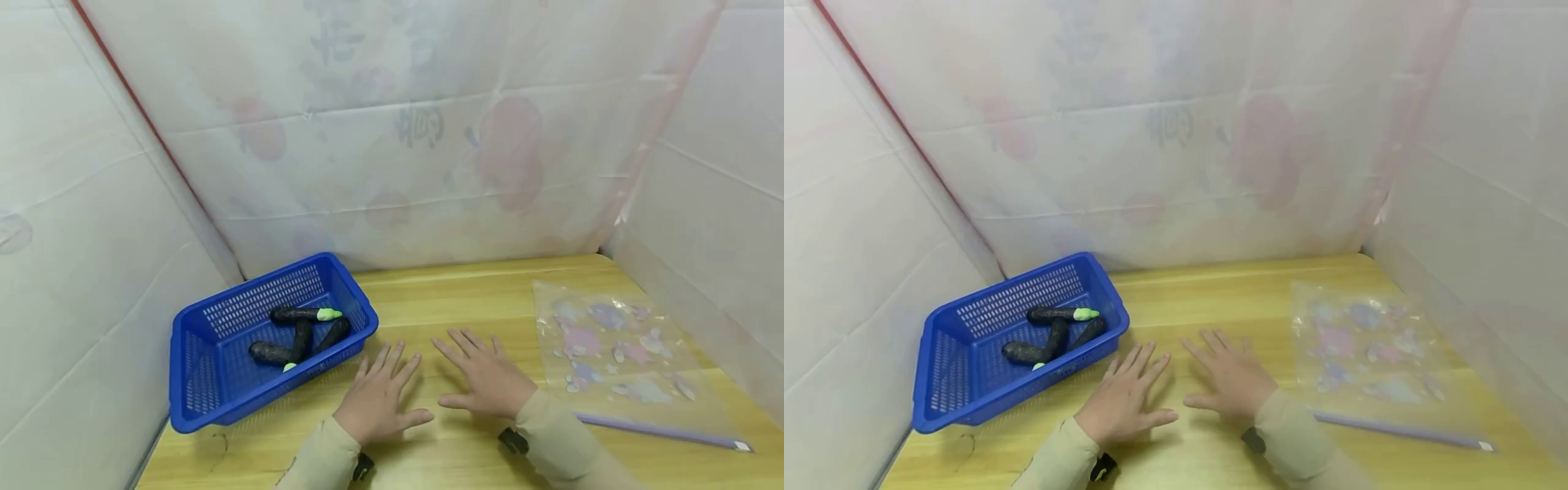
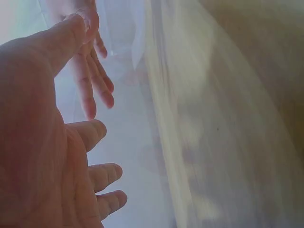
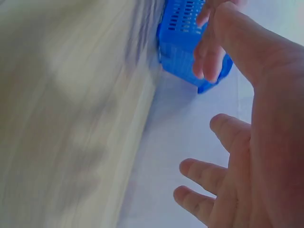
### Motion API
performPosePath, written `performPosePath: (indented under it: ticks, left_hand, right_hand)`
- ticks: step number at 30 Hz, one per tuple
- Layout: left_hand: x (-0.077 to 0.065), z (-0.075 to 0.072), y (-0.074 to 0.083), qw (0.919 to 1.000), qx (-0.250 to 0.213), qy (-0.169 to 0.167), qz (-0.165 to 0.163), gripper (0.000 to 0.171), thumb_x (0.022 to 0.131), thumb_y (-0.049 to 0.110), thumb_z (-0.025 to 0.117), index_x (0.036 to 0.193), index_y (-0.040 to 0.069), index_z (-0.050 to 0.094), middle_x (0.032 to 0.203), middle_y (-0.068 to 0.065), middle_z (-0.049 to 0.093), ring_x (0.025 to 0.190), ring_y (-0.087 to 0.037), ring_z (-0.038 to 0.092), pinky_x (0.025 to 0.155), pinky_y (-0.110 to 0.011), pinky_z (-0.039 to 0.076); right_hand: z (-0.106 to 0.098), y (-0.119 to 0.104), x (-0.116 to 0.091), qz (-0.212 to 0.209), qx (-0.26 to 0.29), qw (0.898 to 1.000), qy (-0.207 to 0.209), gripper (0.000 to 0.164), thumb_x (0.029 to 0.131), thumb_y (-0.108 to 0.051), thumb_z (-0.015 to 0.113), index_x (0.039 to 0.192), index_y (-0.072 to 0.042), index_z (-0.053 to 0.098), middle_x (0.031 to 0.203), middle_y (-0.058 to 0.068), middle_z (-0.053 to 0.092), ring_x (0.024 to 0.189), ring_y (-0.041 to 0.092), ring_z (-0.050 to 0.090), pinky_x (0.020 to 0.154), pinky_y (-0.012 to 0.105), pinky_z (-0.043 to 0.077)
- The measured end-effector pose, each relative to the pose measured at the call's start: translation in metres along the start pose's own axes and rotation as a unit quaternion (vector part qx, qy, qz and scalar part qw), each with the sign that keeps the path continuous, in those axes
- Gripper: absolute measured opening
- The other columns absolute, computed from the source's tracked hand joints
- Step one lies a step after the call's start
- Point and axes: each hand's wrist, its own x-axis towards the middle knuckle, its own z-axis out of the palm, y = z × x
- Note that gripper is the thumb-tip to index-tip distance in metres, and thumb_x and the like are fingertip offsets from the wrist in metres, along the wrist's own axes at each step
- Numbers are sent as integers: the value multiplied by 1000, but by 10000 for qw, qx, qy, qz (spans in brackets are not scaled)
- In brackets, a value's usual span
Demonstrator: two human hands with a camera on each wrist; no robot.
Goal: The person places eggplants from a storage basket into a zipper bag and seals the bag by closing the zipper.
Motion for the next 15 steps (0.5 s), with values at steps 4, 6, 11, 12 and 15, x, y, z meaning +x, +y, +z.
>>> performPosePath:
  ticks: [4, 6, 11, 12, 15]
  left_hand:
    - [-4, 0, 1, 9999, 70, 99, 102, 87, 76, 76, 39, 145, 26, 24, 151, -8, 11, 136, -32, 7, 99, -61, 19]
    - [-9, -2, 1, 9998, 62, 136, 151, 88, 75, 76, 40, 146, 27, 22, 151, -7, 10, 136, -31, 7, 98, -60, 20]
    - [-22, -14, -1, 9988, 94, 289, 373, 88, 76, 76, 39, 146, 27, 18, 151, -9, 11, 135, -31, 13, 98, -55, 27]
    - [-24, -18, -3, 9983, 121, 362, 438, 88, 76, 76, 38, 146, 26, 19, 150, -10, 12, 135, -32, 14, 99, -53, 28]
    - [-29, -33, -10, 9958, 271, 593, 636, 88, 78, 74, 38, 146, 21, 24, 149, -13, 18, 134, -32, 17, 100, -50, 29]
  right_hand:
    - [-7, 9, -9, 73, -35, 9999, -109, 90, 73, -72, 51, 146, -29, 19, 147, 12, 22, 131, 37, 25, 87, 71, 23]
    - [-11, 17, -15, 109, -98, 9998, -154, 90, 73, -72, 51, 146, -29, 20, 147, 12, 23, 130, 37, 25, 86, 71, 24]
    - [-24, 38, -38, 291, -166, 9992, -219, 90, 73, -71, 53, 146, -27, 23, 144, 15, 29, 128, 37, 30, 84, 73, 22]
    - [-26, 42, -44, 343, -154, 9991, -213, 90, 73, -71, 53, 145, -26, 24, 142, 16, 31, 127, 38, 32, 85, 73, 21]
    - [-33, 56, -60, 555, -47, 9983, -197, 90, 72, -70, 55, 144, -25, 27, 140, 18, 34, 125, 39, 34, 87, 73, 18]
